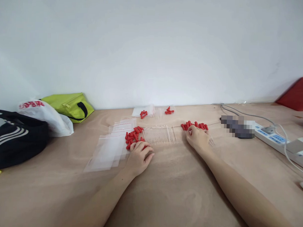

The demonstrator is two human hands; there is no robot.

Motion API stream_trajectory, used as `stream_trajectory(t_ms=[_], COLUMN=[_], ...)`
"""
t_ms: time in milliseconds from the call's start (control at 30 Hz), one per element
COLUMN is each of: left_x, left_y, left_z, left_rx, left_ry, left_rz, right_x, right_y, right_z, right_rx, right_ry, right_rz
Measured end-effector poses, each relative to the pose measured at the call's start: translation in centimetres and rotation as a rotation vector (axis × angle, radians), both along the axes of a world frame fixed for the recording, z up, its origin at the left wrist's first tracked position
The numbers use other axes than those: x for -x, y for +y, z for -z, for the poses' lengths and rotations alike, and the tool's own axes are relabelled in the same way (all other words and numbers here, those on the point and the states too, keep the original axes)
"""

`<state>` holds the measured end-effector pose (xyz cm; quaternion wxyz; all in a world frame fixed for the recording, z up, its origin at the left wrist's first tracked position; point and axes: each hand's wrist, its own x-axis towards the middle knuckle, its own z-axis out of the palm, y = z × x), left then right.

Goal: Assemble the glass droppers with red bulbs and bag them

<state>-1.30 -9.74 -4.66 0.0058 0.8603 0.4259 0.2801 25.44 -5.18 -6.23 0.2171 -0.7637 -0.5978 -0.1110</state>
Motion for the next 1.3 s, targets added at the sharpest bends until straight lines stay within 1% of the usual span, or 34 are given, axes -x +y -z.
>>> stream_trajectory(t_ms=[133,233,400,567,667,800,933,1067,1133,1200,1300], left_x=[0.1,0.1,0.3,0.7,1.0,1.3,1.3,1.2,0.9,0.5,-0.1], left_y=[0.0,0.0,0.2,0.6,0.6,0.4,0.2,-0.1,-0.4,-0.6,-0.8], left_z=[0.0,0.3,0.8,0.4,0.2,0.1,0.0,-0.2,-0.4,-0.4,-0.1], left_rx=[0.012,-0.028,-0.146,-0.175,-0.166,-0.196,-0.200,-0.241,-0.258,-0.246,-0.161], left_ry=[0.011,0.002,-0.070,-0.139,-0.098,0.028,0.088,0.053,0.029,0.017,0.002], left_rz=[0.007,-0.038,-0.200,-0.366,-0.400,-0.401,-0.373,-0.338,-0.262,-0.139,0.013], right_x=[-0.1,-0.2,-0.5,-0.4,-0.3,0.1,0.7,1.5,1.9,2.5,3.5], right_y=[0.2,0.0,-0.3,-0.3,-0.4,-0.6,-1.1,-1.6,-1.6,-1.3,-0.2], right_z=[0.4,0.5,0.5,0.8,0.8,0.6,0.2,-0.3,-0.7,-1.2,-2.0], right_rx=[-0.019,-0.035,-0.026,-0.041,-0.051,-0.083,-0.094,-0.030,0.023,0.097,0.224], right_ry=[-0.019,-0.034,-0.023,-0.034,-0.046,-0.056,-0.066,-0.033,-0.017,-0.016,-0.035], right_rz=[-0.031,-0.056,-0.096,-0.102,-0.105,-0.118,-0.159,-0.197,-0.192,-0.175,-0.129])
